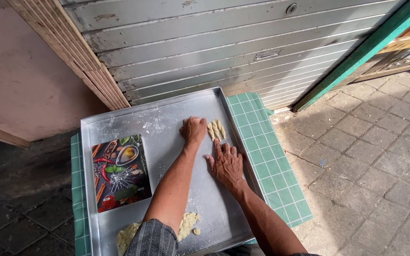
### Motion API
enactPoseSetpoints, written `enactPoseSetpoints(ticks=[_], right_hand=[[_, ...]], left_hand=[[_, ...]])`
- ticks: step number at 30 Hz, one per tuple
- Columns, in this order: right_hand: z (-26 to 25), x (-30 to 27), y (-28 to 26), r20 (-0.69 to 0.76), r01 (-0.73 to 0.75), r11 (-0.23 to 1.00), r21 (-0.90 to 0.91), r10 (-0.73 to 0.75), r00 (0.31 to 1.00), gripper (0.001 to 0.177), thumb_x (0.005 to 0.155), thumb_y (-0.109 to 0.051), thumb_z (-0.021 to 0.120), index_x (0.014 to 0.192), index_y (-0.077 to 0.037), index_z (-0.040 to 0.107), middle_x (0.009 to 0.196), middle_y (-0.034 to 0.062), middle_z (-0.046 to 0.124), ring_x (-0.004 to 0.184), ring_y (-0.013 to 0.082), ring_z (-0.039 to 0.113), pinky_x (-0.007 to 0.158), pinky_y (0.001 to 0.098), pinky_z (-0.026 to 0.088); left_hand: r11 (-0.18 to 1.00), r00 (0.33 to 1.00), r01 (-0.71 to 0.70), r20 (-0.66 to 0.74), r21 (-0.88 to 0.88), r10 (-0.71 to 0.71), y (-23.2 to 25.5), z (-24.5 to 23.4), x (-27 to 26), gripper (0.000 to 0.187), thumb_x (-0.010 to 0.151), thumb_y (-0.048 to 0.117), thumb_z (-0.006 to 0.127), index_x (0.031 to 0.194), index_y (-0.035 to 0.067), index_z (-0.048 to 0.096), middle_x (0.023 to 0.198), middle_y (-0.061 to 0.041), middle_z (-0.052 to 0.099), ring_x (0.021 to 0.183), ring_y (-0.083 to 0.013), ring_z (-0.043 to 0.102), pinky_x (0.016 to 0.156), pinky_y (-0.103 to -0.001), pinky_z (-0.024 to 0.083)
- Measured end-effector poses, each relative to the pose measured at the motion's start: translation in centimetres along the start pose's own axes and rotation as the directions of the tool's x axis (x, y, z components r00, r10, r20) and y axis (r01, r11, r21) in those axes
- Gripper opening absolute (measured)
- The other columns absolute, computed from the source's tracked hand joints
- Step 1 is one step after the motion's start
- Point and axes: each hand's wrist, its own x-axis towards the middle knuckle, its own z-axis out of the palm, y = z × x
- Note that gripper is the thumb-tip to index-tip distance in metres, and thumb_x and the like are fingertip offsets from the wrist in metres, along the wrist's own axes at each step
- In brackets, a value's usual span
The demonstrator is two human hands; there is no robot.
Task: The person shapes small pieces of dough into twisted rope-like forms by hand on a metal tray. They place the finished pieces on the tray and continue shaping more dough from a larger lump.
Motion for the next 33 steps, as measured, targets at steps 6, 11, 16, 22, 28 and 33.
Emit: enactPoseSetpoints(ticks=[6,11,16,22,28,33], right_hand=[[-0.6,-0.5,-0.5,-0.008,-0.004,1.0,-0.02,0.004,1.0,0.072,0.102,-0.064,0.033,0.159,-0.02,0.039,0.117,0.0053,0.05,0.103,0.0248,0.053,0.084,0.0428,0.048],[-0.7,-0.2,-0.4,0.03,-0.015,1.0,-0.013,0.015,0.999,0.072,0.102,-0.065,0.03,0.159,-0.022,0.038,0.118,0.0047,0.048,0.106,0.0247,0.052,0.086,0.0428,0.048],[-0.5,0.2,-0.5,0.046,-0.022,1.0,-0.013,0.023,0.999,0.071,0.102,-0.064,0.033,0.158,-0.02,0.038,0.115,0.0044,0.049,0.107,0.0258,0.054,0.085,0.0443,0.048],[-0.6,0.0,-0.7,0.026,-0.027,0.999,-0.031,0.028,0.999,0.07,0.103,-0.063,0.034,0.156,-0.019,0.039,0.116,0.0056,0.049,0.105,0.0263,0.053,0.084,0.0448,0.048],[-0.2,0.2,-0.5,0.021,-0.029,0.999,-0.031,0.03,0.999,0.069,0.103,-0.063,0.035,0.157,-0.02,0.039,0.116,0.0049,0.049,0.105,0.0252,0.053,0.085,0.0443,0.048],[-0.3,0.1,-0.3,0.02,-0.023,1.0,-0.016,0.023,1.0,0.07,0.103,-0.064,0.033,0.158,-0.021,0.039,0.118,0.0046,0.049,0.106,0.0252,0.052,0.085,0.0435,0.047]], left_hand=[[0.999,0.991,-0.042,0.129,0.008,0.041,-1.1,-0.4,0.4,0.027,0.085,0.043,0.055,0.091,0.035,0.08,0.122,0.008,0.07,0.12,-0.0278,0.06,0.097,-0.048,0.051],[0.999,0.986,0.003,0.167,0.034,-0.009,1.1,-2.3,-0.8,0.029,0.081,0.039,0.056,0.092,0.027,0.081,0.122,0.001,0.068,0.119,-0.0306,0.057,0.099,-0.047,0.048],[1.0,0.987,-0.001,0.159,0.0,0.001,-1.0,-0.7,0.9,0.027,0.079,0.038,0.055,0.079,0.027,0.079,0.119,-0.001,0.068,0.115,-0.0333,0.057,0.094,-0.047,0.05],[0.995,0.973,0.062,0.217,0.073,-0.077,3.8,-3.6,-0.8,0.033,0.085,0.034,0.059,0.102,0.011,0.076,0.125,-0.012,0.063,0.122,-0.0335,0.053,0.098,-0.053,0.047],[0.995,0.979,0.075,0.186,0.071,-0.087,3.9,-2.4,-0.6,0.03,0.088,0.026,0.062,0.106,0.003,0.07,0.121,-0.017,0.061,0.121,-0.0386,0.049,0.095,-0.058,0.043],[0.998,0.981,0.049,0.188,0.038,-0.055,2.3,-1.7,0.5,0.026,0.088,0.024,0.063,0.101,0.003,0.072,0.115,-0.016,0.063,0.119,-0.0385,0.052,0.093,-0.06,0.042]])
